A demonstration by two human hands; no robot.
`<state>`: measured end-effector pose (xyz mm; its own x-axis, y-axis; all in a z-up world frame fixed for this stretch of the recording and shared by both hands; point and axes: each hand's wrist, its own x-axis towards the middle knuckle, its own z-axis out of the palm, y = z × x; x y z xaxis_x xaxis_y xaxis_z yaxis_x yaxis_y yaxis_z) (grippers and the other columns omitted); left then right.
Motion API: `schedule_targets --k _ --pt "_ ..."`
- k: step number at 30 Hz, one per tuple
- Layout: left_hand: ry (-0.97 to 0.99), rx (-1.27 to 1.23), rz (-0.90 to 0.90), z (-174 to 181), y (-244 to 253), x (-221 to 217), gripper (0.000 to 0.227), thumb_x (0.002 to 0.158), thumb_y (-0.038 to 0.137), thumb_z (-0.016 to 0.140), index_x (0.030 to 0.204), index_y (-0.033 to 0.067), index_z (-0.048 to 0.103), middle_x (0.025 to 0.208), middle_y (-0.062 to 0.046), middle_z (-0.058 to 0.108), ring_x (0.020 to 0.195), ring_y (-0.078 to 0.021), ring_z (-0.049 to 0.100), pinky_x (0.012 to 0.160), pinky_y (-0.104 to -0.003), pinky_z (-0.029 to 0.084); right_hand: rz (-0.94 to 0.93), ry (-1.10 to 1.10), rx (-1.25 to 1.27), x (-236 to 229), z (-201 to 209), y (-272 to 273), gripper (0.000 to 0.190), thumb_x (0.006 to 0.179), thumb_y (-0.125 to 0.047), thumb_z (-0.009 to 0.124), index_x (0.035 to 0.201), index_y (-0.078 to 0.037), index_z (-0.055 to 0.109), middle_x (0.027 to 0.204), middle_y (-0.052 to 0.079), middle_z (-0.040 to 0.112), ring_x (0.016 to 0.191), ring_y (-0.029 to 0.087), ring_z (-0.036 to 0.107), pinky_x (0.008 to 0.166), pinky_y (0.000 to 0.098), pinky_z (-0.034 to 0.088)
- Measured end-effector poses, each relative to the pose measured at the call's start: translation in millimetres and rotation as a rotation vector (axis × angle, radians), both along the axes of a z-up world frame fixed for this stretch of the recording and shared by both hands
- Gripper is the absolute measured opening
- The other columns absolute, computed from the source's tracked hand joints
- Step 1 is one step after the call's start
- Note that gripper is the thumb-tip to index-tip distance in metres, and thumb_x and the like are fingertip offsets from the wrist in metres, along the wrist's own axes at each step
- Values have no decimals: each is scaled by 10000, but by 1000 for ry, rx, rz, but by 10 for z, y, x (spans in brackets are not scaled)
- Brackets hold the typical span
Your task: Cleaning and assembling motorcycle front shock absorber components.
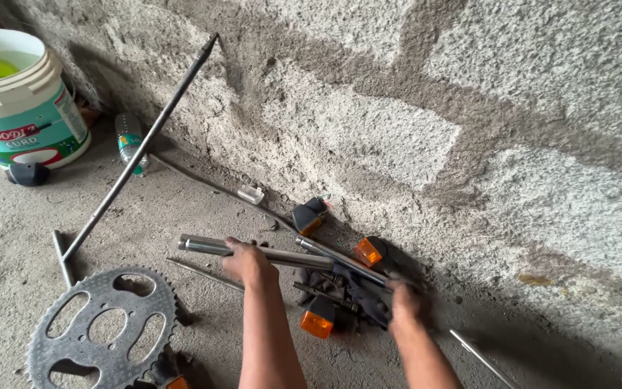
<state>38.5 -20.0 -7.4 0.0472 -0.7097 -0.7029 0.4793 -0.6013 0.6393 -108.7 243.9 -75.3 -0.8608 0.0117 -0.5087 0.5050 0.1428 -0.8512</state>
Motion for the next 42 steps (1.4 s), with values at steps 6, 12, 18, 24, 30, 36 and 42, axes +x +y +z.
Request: schedule_targets --k 6,12,18,24,30,36,42 --pt "116 -60 -190 6 259 -192 400 1026 293 539 1283 -9 484 948 -127 646 800 -246 696 725 -441 634 144 -209 -238 206 124 -28 606 795 -630 714 1191 -174 661 1141 156 720 975 282 619 860 461 470" --pt "-94 -201 -436 -672 487 -657 413 958 288 734 1173 -49 631 997 -184 705 808 -281 671 699 -431 582 215 -130 -193 119 -73 113 858 647 -584 782 1384 -167 649 1371 171 682 1179 296 587 937 451 380" --pt "-82 -153 -700 -872 752 -840 415 846 189 787 1164 -56 681 1048 -190 753 869 -300 759 756 -382 627 -2 -130 49 -344 -1014 495 723 897 -465 758 1469 -93 519 1571 237 383 1417 360 359 1194 555 243" --pt "-402 -219 -847 -514 1019 -815 437 777 239 897 1047 -60 728 1092 -217 748 954 -323 752 866 -401 607 -59 -95 103 -471 -921 612 611 905 -408 685 1411 -70 627 1500 227 559 1385 345 496 1230 497 308" --pt "-583 -225 -946 -521 994 -909 471 748 365 902 1016 2 768 1127 -172 771 985 -303 764 958 -405 578 -83 -143 223 -284 -273 515 556 896 -352 733 1342 -28 657 1447 234 624 1357 342 583 1221 485 391" --pt "-747 -244 -1009 -460 992 -890 540 740 430 910 1057 19 759 1146 -162 756 1028 -314 743 976 -432 572 -4 -158 192 -577 -932 648 497 964 -358 677 1351 -45 651 1371 226 623 1242 323 578 1100 443 432" --pt "-796 -268 -974 -401 935 -845 547 757 452 886 1077 31 746 1158 -169 734 1060 -343 711 969 -470 559 -33 -284 33 -428 -558 516 460 966 -357 598 1322 -70 649 1250 255 697 1059 322 647 812 458 556"
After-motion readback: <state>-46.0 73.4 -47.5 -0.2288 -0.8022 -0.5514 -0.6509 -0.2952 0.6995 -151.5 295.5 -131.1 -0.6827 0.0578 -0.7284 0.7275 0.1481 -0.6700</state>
